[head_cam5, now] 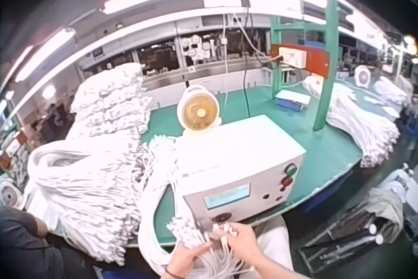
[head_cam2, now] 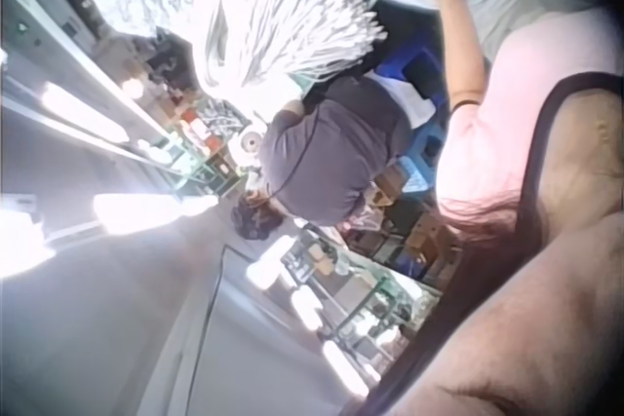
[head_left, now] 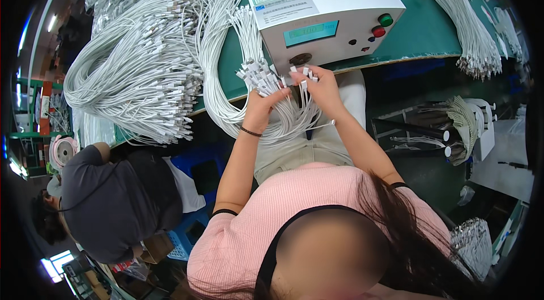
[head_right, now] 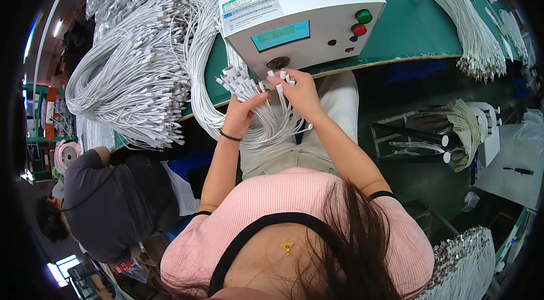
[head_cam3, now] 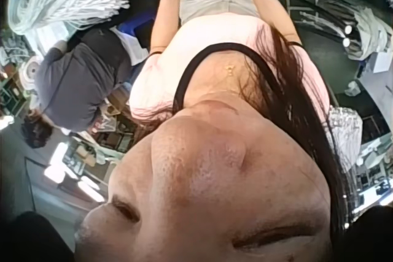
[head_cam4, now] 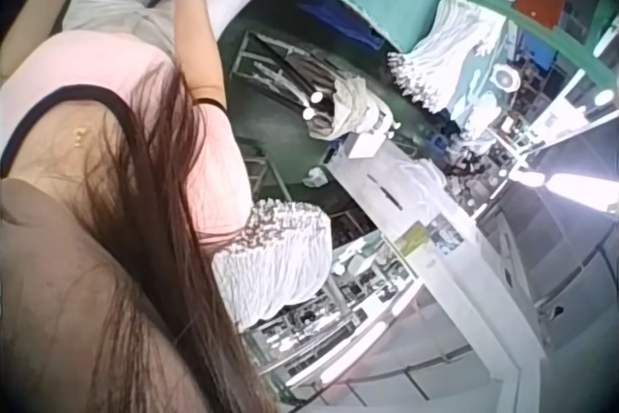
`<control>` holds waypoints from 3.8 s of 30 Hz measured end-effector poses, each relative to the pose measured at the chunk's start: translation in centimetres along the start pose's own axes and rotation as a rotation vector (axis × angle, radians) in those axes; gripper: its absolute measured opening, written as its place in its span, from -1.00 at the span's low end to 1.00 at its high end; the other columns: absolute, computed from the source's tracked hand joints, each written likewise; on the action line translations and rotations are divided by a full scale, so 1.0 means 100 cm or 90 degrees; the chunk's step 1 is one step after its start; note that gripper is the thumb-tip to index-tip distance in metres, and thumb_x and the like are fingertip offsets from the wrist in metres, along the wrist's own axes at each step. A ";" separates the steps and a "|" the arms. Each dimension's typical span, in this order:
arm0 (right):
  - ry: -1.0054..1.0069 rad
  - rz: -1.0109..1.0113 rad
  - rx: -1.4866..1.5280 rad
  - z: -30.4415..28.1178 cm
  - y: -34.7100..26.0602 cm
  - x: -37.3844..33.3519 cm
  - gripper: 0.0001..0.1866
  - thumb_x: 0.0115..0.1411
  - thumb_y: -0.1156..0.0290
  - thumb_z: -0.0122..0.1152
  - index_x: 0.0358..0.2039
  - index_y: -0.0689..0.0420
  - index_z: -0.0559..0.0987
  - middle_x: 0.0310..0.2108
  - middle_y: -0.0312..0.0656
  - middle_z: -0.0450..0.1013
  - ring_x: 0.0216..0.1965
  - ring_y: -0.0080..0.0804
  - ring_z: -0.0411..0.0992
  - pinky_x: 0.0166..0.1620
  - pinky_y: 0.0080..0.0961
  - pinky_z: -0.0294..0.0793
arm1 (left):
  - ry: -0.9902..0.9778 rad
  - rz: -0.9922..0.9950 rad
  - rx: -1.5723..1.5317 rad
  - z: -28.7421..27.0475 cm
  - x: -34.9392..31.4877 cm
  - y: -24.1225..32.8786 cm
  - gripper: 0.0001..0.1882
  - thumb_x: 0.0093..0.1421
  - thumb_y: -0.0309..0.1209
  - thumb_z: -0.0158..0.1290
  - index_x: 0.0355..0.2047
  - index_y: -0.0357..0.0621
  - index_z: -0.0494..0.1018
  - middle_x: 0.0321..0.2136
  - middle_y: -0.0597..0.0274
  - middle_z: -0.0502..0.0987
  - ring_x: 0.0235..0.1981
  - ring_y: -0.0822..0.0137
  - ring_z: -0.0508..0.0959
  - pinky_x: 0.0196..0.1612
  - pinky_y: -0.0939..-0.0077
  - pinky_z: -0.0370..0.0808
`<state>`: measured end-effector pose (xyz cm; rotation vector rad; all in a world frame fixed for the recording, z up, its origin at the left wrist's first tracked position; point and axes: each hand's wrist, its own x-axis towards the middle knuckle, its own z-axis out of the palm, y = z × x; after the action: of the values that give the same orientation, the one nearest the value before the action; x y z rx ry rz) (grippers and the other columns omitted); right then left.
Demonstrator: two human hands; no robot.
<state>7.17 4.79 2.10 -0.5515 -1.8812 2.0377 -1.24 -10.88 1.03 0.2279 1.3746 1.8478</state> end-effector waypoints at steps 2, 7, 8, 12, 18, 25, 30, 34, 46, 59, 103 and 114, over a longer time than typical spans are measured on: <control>0.008 0.042 0.056 -0.004 0.003 0.004 -0.77 0.13 0.33 0.26 -0.33 0.25 0.61 -0.48 -0.29 0.52 -0.42 -0.65 0.42 -0.31 -0.67 0.36 | 0.036 0.035 -0.004 0.000 -0.001 -0.002 -0.81 0.09 -0.57 0.15 -0.26 -0.29 0.48 -0.39 0.22 0.57 -0.37 0.39 0.57 -0.28 0.54 0.48; 0.003 0.118 0.148 -0.003 0.001 0.009 -0.76 0.11 0.34 0.28 -0.33 0.27 0.61 -0.48 -0.27 0.52 -0.43 -0.62 0.41 -0.31 -0.66 0.34 | 0.056 0.071 -0.039 0.001 0.004 0.002 -0.77 0.03 -0.57 0.21 -0.27 -0.32 0.50 -0.38 0.19 0.58 -0.42 0.41 0.57 -0.32 0.57 0.49; 0.000 0.131 0.159 -0.003 -0.004 0.011 -0.76 0.10 0.34 0.29 -0.34 0.27 0.61 -0.48 -0.27 0.52 -0.43 -0.62 0.41 -0.31 -0.67 0.33 | 0.060 0.081 -0.039 0.003 0.006 0.006 -0.78 0.03 -0.57 0.21 -0.28 -0.32 0.50 -0.39 0.20 0.58 -0.42 0.41 0.57 -0.32 0.57 0.48; 0.001 0.151 0.182 -0.002 -0.009 0.014 -0.75 0.08 0.33 0.31 -0.35 0.28 0.62 -0.49 -0.26 0.52 -0.46 -0.61 0.40 -0.34 -0.66 0.31 | 0.069 0.104 -0.038 0.008 0.009 0.013 -0.79 0.03 -0.56 0.21 -0.30 -0.31 0.50 -0.41 0.23 0.57 -0.42 0.41 0.57 -0.33 0.57 0.47; -0.004 0.172 0.153 -0.004 -0.011 0.015 -0.73 0.07 0.31 0.32 -0.35 0.28 0.62 -0.46 -0.25 0.53 -0.45 -0.62 0.40 -0.32 -0.66 0.33 | 0.074 0.110 -0.038 0.011 0.011 0.012 -0.81 0.05 -0.54 0.20 -0.31 -0.30 0.49 -0.41 0.22 0.57 -0.42 0.41 0.57 -0.33 0.58 0.47; -0.048 0.070 0.006 -0.005 0.002 0.009 -0.72 0.13 0.28 0.27 -0.29 0.26 0.62 -0.44 -0.26 0.54 -0.42 -0.62 0.40 -0.27 -0.66 0.35 | 0.004 0.041 0.014 0.005 0.008 0.009 -0.81 0.07 -0.55 0.17 -0.28 -0.31 0.48 -0.42 0.20 0.57 -0.42 0.38 0.58 -0.31 0.54 0.49; 0.005 0.081 0.070 -0.003 0.008 0.005 -0.74 0.18 0.30 0.22 -0.29 0.28 0.61 -0.44 -0.24 0.54 -0.40 -0.61 0.40 -0.24 -0.65 0.35 | 0.013 0.037 -0.022 0.005 0.003 0.014 -0.79 0.06 -0.57 0.16 -0.27 -0.31 0.44 -0.42 0.17 0.56 -0.41 0.34 0.59 -0.30 0.49 0.52; 0.005 0.115 0.100 -0.003 -0.003 0.005 -0.74 0.18 0.32 0.21 -0.31 0.31 0.59 -0.45 -0.22 0.54 -0.40 -0.60 0.42 -0.22 -0.65 0.35 | 0.035 0.076 -0.048 0.011 0.004 0.016 -0.77 0.05 -0.58 0.17 -0.27 -0.32 0.42 -0.42 0.15 0.55 -0.40 0.31 0.59 -0.30 0.47 0.53; 0.011 0.149 0.119 -0.005 -0.007 0.013 -0.72 0.15 0.31 0.25 -0.30 0.32 0.59 -0.47 -0.21 0.53 -0.44 -0.60 0.44 -0.28 -0.64 0.38 | 0.035 0.087 -0.039 0.013 0.010 0.017 -0.76 0.05 -0.57 0.18 -0.27 -0.30 0.41 -0.42 0.17 0.55 -0.42 0.35 0.58 -0.32 0.49 0.52; -0.015 0.120 0.072 -0.005 0.004 0.005 -0.71 0.19 0.29 0.20 -0.26 0.30 0.61 -0.42 -0.23 0.54 -0.32 -0.59 0.43 -0.17 -0.59 0.36 | -0.027 0.027 -0.037 -0.001 0.005 0.013 -0.77 0.06 -0.56 0.16 -0.26 -0.29 0.42 -0.39 0.18 0.55 -0.37 0.34 0.59 -0.28 0.49 0.50; 0.039 0.141 0.172 -0.002 -0.006 0.017 -0.81 0.09 0.41 0.28 -0.39 0.30 0.59 -0.51 -0.21 0.53 -0.45 -0.57 0.45 -0.28 -0.60 0.37 | 0.019 0.085 -0.014 0.006 0.013 0.012 -0.83 0.06 -0.53 0.19 -0.34 -0.26 0.44 -0.47 0.22 0.55 -0.44 0.38 0.56 -0.34 0.55 0.47; -0.038 0.055 0.030 -0.003 -0.007 0.002 -0.78 0.14 0.33 0.24 -0.40 0.25 0.59 -0.48 -0.29 0.52 -0.47 -0.64 0.39 -0.35 -0.64 0.33 | -0.040 0.069 0.067 0.001 0.011 -0.002 -0.80 0.07 -0.53 0.17 -0.28 -0.28 0.44 -0.41 0.21 0.56 -0.37 0.35 0.58 -0.26 0.51 0.49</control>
<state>7.12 5.19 2.74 -0.5753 -1.8675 2.1692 -1.82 -10.00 0.60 0.4172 1.4423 1.8417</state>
